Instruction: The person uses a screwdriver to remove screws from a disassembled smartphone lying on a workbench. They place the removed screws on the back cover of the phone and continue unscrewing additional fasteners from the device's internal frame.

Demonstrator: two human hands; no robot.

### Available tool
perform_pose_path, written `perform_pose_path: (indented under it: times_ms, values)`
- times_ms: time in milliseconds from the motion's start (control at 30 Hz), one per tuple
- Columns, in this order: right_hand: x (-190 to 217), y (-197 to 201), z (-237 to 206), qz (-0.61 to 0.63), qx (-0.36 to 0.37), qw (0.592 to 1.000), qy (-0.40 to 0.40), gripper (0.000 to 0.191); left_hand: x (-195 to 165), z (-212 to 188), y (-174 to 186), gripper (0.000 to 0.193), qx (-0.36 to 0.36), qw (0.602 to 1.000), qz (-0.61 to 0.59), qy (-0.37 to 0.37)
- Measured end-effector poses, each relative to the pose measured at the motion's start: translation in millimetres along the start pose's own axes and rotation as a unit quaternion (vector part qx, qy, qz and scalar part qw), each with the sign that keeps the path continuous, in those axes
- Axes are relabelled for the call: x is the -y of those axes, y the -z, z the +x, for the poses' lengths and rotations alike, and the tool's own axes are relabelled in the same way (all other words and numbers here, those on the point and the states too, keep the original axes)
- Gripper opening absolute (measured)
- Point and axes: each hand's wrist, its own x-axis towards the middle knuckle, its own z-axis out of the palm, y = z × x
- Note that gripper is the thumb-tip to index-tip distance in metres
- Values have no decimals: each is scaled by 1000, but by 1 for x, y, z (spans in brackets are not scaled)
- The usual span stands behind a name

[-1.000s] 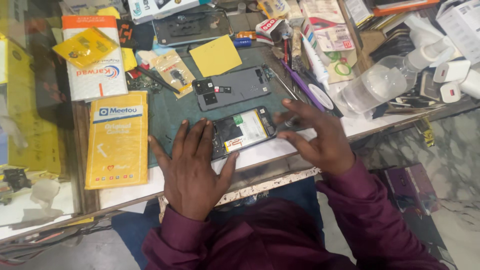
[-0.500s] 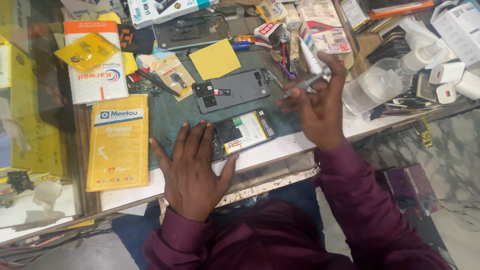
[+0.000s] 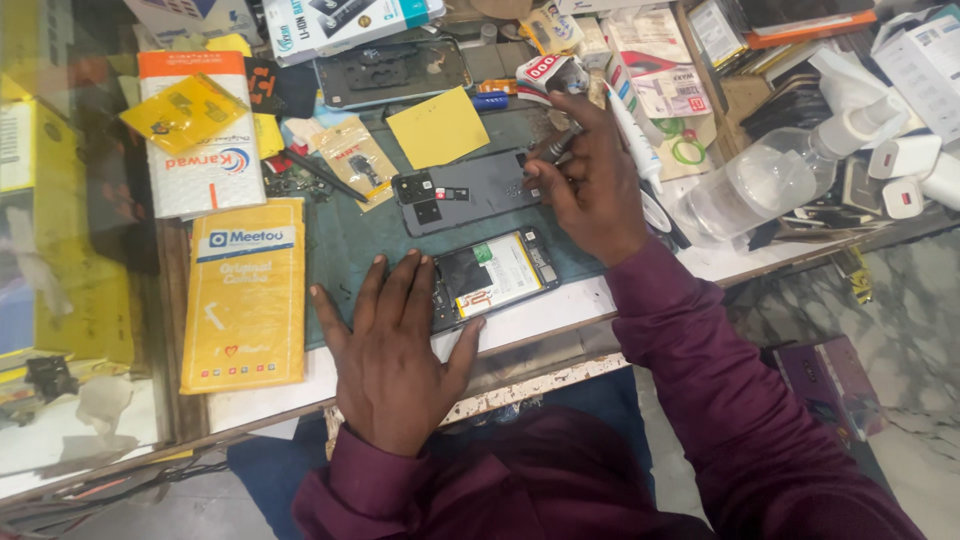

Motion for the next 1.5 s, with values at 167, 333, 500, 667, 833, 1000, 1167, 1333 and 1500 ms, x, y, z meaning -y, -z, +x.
perform_pose_path:
  times_ms: [167, 333, 500, 667, 833, 1000, 1167, 1333, 1500]
  values:
    - [-3, 1, 0, -19, 8, 1000, 16, 65, -1, 0, 1, 68, -5, 1000, -5, 0]
    - [-5, 1, -1, -19, 8, 1000, 16, 66, -1, 0, 1, 68, -6, 1000, -7, 1]
    - [-7, 1, -2, 0, 8, 1000, 15, 66, 0, 0, 0, 68, -5, 1000, -9, 4]
    - [-7, 0, -2, -8, -1, 1000, 18, 66, 0, -1, -2, 68, -6, 1000, -3, 2]
    - [-6, 0, -2, -15, 4, 1000, 16, 66, 0, -1, -4, 69, -2, 1000, -3, 5]
    - [-6, 0, -3, -20, -1, 999, 32, 66, 1, -1, -4, 69, 1, 1000, 7, 2]
    - [-7, 1, -3, -19, -11, 999, 28, 66, 0, -1, -3, 70, 3, 1000, 4, 5]
    - [-6, 2, -4, -28, -13, 999, 18, 65, 0, -1, -3, 70, 4, 1000, 3, 7]
    - [-9, 0, -4, 49, -2, 999, 6, 65, 0, -1, -3, 70, 4, 1000, 1, 8]
